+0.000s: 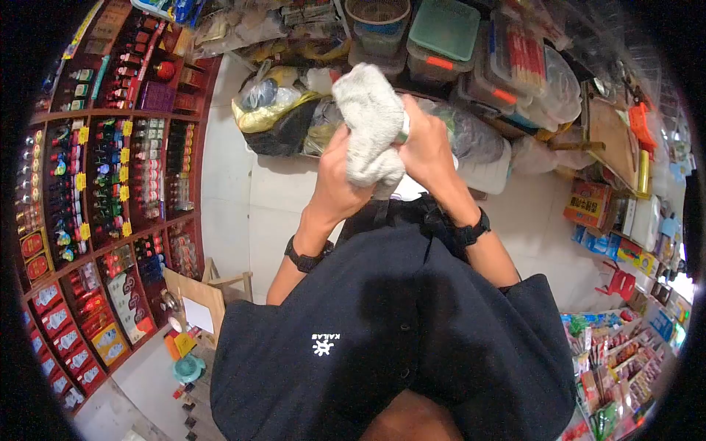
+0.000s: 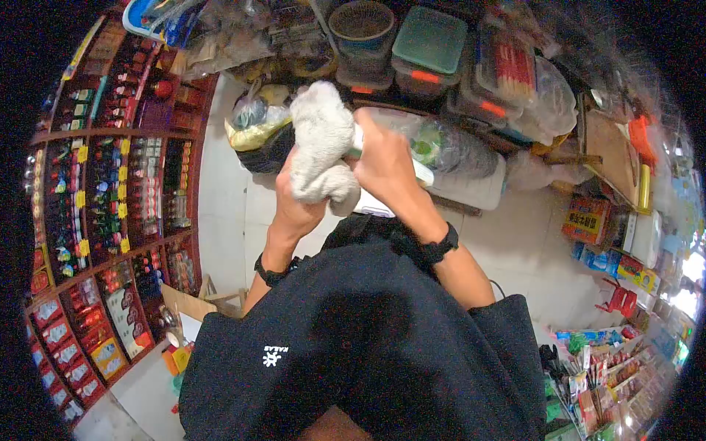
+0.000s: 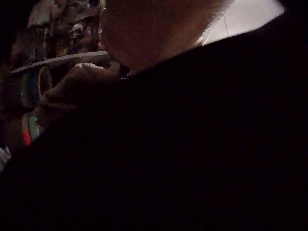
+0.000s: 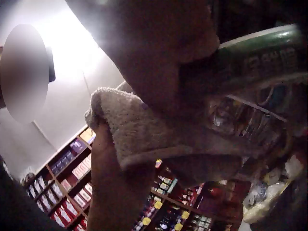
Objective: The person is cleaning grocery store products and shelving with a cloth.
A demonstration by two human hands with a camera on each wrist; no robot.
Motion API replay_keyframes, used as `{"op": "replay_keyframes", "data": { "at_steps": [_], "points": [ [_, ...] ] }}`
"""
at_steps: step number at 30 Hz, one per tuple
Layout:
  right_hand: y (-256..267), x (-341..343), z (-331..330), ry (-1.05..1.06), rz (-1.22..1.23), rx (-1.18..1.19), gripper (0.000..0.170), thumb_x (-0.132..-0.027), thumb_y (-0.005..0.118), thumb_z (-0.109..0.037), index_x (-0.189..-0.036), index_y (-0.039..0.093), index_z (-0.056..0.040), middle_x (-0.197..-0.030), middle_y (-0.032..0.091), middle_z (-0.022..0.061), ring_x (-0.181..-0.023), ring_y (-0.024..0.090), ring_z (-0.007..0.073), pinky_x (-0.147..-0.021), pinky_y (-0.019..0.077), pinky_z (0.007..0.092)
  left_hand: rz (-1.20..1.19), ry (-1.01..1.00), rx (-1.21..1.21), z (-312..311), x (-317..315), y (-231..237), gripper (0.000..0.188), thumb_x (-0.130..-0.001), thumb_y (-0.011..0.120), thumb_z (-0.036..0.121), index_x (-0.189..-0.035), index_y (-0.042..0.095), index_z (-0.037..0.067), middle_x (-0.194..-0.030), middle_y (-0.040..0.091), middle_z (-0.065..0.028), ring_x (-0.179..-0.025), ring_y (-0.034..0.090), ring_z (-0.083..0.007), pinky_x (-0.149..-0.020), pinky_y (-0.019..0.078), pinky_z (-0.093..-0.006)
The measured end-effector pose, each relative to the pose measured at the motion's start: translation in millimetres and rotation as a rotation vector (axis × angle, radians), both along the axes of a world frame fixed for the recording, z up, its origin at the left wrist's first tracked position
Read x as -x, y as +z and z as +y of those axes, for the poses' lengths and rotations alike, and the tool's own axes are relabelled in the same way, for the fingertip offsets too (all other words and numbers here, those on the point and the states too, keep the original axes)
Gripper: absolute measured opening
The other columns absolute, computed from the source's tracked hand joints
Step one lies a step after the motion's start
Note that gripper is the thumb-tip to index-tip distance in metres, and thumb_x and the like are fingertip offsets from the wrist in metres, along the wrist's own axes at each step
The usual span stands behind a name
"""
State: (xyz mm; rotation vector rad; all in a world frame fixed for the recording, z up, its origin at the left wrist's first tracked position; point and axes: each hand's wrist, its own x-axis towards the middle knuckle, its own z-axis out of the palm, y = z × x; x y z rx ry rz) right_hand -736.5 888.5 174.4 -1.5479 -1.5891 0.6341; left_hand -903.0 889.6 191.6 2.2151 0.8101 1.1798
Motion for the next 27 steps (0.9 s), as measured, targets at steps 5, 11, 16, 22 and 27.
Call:
{"op": "replay_keyframes", "data": {
  "at_steps": [5, 11, 16, 22, 27],
  "points": [
    [-5, -10, 1, -0.013, 0.058, 0.014, 0.042, -0.068, 0.080, -0.011, -0.102, 0.056, -0.0052, -0.089, 0.068, 0.0238, -0.088, 0.065, 0.0445, -0.071, 0.0516, 0.0470, 0.075, 0.013, -0.052, 6, 11, 1, 0.032, -0.075, 0.063, 0.004, -0.106, 0.069, 0.000, -0.107, 0.069, -0.0191, -0.113, 0.061, -0.0414, -0.100, 0.0451, -0.0435],
    [-15, -28, -3, 0.021, 0.327, -0.117, 0.021, -0.081, 0.074, -0.004, -0.094, 0.056, -0.0037, -0.083, 0.063, 0.0013, -0.077, 0.060, 0.0083, -0.074, 0.0493, 0.0251, -0.168, 0.297, 0.163, -26, 48, -51, 0.044, -0.077, 0.056, -0.011, -0.121, 0.052, -0.004, -0.115, 0.063, -0.0163, -0.111, 0.061, -0.0297, -0.100, 0.0427, -0.0383],
    [-8, -25, -7, 0.074, 0.389, -0.143, 0.023, -0.081, 0.073, -0.002, -0.096, 0.055, -0.0032, -0.085, 0.062, 0.0021, -0.079, 0.059, 0.0083, -0.073, 0.0484, 0.0245, -0.110, 0.296, 0.129, -34, 49, -49, 0.050, -0.078, 0.055, -0.012, -0.126, 0.043, -0.004, -0.120, 0.058, -0.0148, -0.114, 0.057, -0.0268, -0.102, 0.0408, -0.0383],
    [-7, -17, -5, 0.092, 0.420, -0.156, 0.028, -0.077, 0.076, -0.004, -0.096, 0.056, -0.0029, -0.082, 0.063, 0.0044, -0.076, 0.059, 0.0109, -0.072, 0.0489, 0.0266, -0.386, 0.352, 0.285, -39, 33, -30, 0.029, -0.076, 0.065, -0.005, -0.105, 0.064, -0.003, -0.107, 0.067, -0.0151, -0.109, 0.062, -0.0276, -0.098, 0.0429, -0.0373],
    [-5, -12, -3, 0.075, 0.405, -0.189, 0.034, -0.071, 0.079, -0.006, -0.096, 0.057, -0.0037, -0.081, 0.065, 0.0080, -0.074, 0.063, 0.0162, -0.072, 0.0505, 0.0302, 0.127, 0.254, -0.162, -25, 31, -9, 0.026, -0.076, 0.073, 0.004, -0.101, 0.070, -0.001, -0.107, 0.068, -0.0175, -0.111, 0.061, -0.0375, -0.095, 0.0467, -0.0418]
  ]
}}
